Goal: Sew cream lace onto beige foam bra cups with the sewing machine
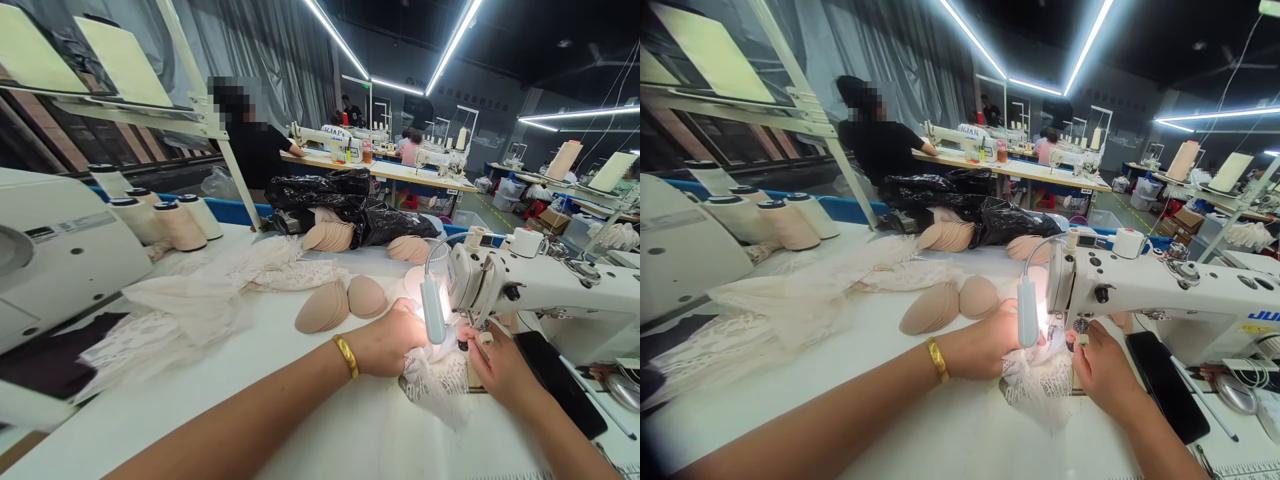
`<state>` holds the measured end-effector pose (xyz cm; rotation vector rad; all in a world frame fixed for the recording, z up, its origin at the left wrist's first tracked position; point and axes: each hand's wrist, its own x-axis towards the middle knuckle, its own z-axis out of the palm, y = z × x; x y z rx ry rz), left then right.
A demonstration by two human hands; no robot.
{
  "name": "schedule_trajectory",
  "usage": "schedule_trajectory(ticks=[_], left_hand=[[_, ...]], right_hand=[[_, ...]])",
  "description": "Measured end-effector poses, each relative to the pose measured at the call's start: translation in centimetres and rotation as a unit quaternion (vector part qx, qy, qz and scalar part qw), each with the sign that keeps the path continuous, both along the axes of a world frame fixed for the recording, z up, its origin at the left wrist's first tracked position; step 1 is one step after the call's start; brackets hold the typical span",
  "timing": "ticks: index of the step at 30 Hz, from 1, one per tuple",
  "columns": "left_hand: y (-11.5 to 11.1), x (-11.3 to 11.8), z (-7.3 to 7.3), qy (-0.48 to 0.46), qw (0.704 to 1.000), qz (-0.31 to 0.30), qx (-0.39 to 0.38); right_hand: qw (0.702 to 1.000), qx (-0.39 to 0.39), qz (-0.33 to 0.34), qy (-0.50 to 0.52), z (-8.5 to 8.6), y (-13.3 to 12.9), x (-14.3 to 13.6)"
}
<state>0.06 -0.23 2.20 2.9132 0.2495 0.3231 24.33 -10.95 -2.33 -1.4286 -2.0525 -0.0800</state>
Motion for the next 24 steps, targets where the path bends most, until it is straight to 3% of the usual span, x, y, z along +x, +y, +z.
schedule_trajectory(ticks=[5, 8, 12, 15, 17, 24], left_hand=[[0.2, -0.4, -0.3, 0.01, 1.0, -0.015, -0.012], [0.0, -0.8, -0.4, 0.026, 1.0, -0.015, 0.005], [-1.3, -0.8, -0.4, 0.025, 0.997, 0.067, 0.041], [-2.9, -0.4, 0.1, 0.049, 0.987, 0.148, 0.045], [-3.8, -0.3, 0.5, 0.075, 0.984, 0.159, 0.032], [-3.4, -1.3, 1.1, 0.088, 0.994, 0.054, 0.027]], right_hand=[[1.0, 0.01, 0.013, -0.022, 0.3, -0.5, -0.2], [0.997, -0.009, 0.061, -0.038, 0.6, -1.1, -0.7], [0.987, -0.056, 0.142, -0.039, 0.9, -1.6, -2.0], [0.989, -0.059, 0.112, -0.073, 0.5, -1.2, -2.4], [0.99, -0.042, 0.084, -0.107, 0.0, -0.7, -1.9], [0.992, -0.004, 0.013, -0.129, -0.2, -0.1, 0.3]])
